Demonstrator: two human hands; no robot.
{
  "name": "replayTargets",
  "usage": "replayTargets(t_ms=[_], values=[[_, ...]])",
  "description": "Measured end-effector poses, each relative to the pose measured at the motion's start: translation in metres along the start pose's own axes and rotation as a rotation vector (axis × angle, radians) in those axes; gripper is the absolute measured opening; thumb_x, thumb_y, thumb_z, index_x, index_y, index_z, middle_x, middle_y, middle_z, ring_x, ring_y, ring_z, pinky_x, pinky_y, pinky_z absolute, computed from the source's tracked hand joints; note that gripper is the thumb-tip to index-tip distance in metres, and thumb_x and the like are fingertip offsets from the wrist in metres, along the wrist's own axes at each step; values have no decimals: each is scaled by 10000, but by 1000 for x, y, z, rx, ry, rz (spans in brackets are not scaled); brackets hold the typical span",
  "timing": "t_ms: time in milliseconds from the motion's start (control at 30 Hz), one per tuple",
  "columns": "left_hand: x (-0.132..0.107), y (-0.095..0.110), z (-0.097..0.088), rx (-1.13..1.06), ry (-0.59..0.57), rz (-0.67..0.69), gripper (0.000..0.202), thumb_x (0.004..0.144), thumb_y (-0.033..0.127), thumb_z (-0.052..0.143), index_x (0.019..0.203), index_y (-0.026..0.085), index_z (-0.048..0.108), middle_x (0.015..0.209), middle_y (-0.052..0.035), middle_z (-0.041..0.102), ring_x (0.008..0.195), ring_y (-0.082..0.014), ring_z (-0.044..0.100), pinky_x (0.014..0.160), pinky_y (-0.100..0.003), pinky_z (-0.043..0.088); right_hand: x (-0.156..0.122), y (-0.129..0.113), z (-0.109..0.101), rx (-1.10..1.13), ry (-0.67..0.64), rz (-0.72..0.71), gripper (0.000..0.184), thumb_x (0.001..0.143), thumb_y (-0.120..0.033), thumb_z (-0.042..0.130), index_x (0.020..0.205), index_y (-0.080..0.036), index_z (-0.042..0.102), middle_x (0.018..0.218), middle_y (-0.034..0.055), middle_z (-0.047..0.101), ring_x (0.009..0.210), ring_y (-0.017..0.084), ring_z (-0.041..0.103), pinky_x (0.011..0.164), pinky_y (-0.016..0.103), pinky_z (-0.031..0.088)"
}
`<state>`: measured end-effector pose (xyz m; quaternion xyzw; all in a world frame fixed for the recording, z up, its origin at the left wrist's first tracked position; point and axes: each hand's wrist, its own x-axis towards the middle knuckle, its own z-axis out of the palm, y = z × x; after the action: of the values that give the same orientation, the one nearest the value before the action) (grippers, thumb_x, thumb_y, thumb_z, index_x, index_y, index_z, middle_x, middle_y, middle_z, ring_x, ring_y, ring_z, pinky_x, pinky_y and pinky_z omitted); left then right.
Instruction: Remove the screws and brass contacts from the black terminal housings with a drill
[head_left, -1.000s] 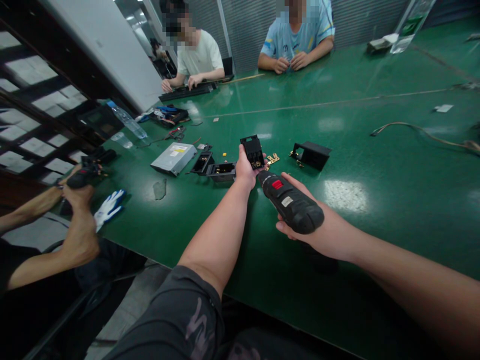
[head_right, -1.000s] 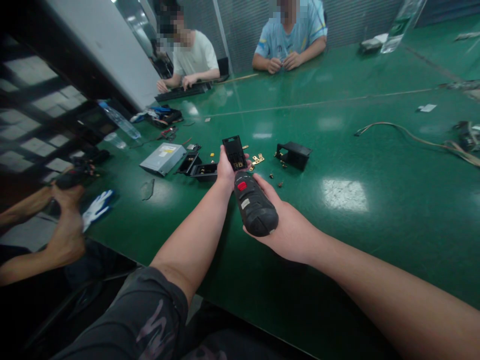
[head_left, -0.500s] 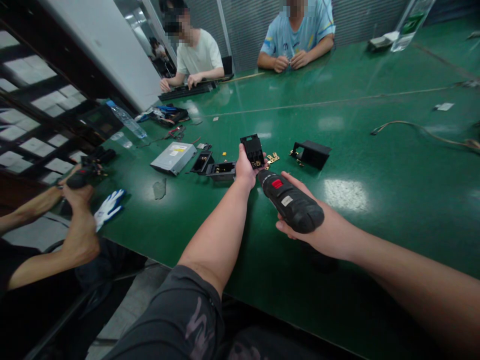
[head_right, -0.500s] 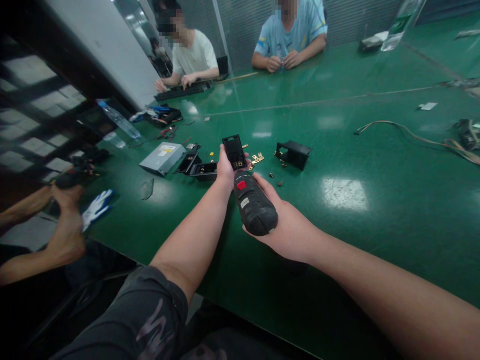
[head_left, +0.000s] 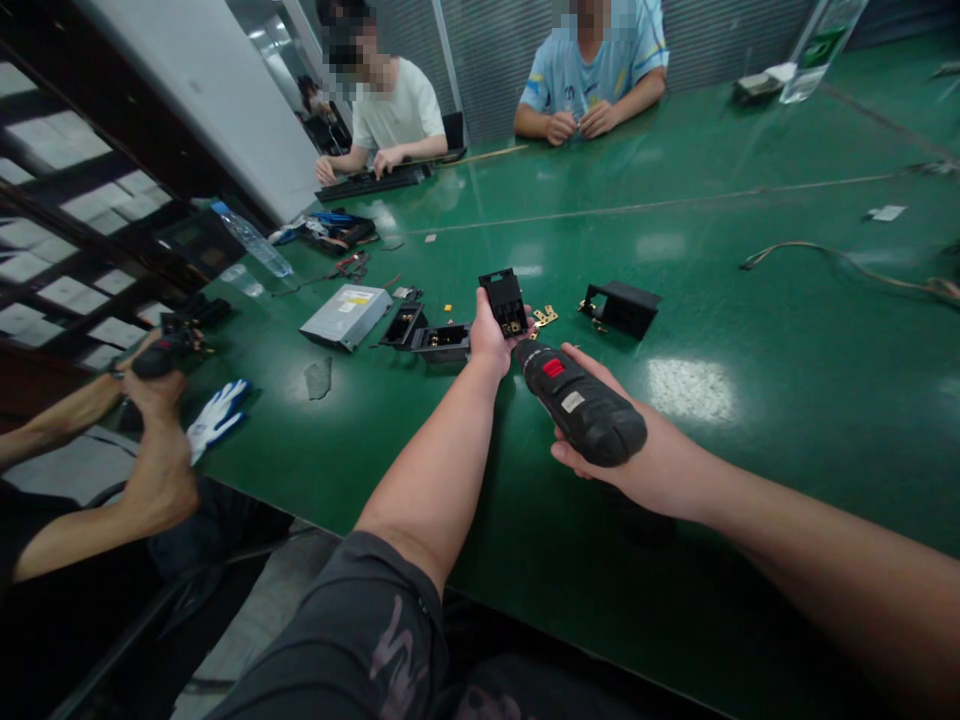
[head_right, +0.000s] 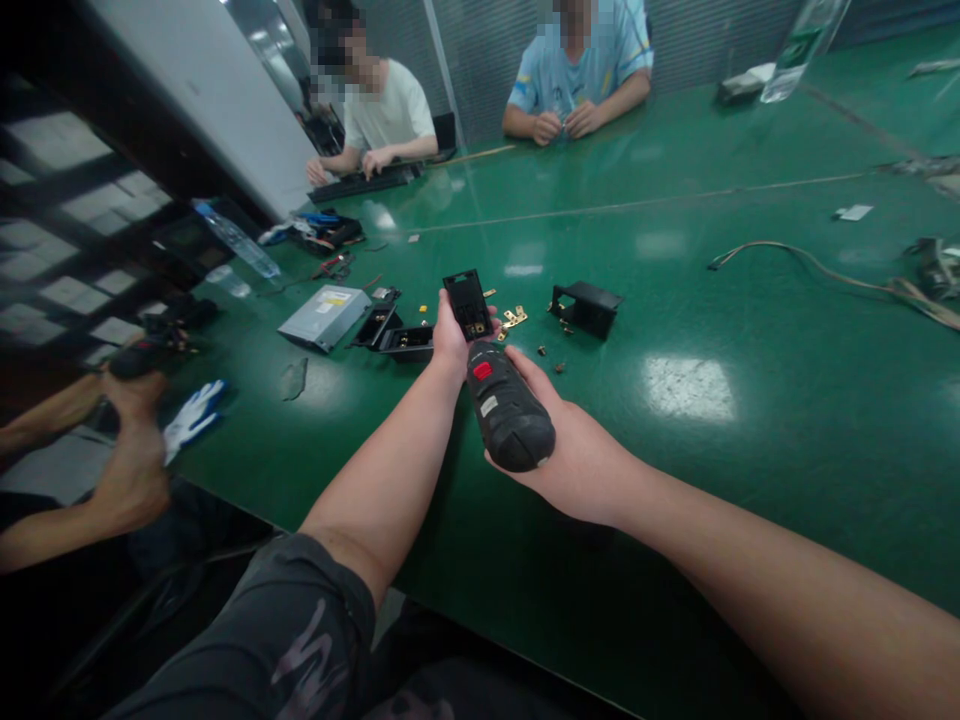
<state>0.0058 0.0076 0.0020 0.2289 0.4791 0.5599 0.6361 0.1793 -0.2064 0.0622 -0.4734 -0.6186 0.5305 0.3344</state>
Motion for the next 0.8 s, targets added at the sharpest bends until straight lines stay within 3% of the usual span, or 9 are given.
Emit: replayTargets(t_ms=[200, 433, 800], values=[[1, -1, 0, 18, -23, 17, 806, 1132, 832, 438, 1311, 164, 853, 888, -97, 855, 751, -203, 822, 779, -318, 673, 0, 1, 0, -7, -3, -3, 1290, 919, -392, 867, 1935, -291, 79, 1185, 112, 820, 829, 279, 798, 827, 491, 655], [-2, 1, 2, -20, 14, -24, 843, 1077, 895, 499, 1350, 172, 834, 918, -107, 865, 818, -229, 857, 795, -335, 693, 0, 3, 0, 0, 3, -20, 1283, 923, -369, 886, 1934, -296, 99, 1161, 105, 828, 857, 287, 811, 829, 485, 662], [-1, 1, 0, 20, -13, 6, 806, 1128, 837, 443, 1331, 168, 843, 938, -112, 869, 822, -220, 852, 792, -324, 690, 0, 2, 0, 4, -1, -9, 1289, 920, -377, 876, 1935, -302, 85, 1154, 98, 825, 822, 276, 799, 805, 479, 660]])
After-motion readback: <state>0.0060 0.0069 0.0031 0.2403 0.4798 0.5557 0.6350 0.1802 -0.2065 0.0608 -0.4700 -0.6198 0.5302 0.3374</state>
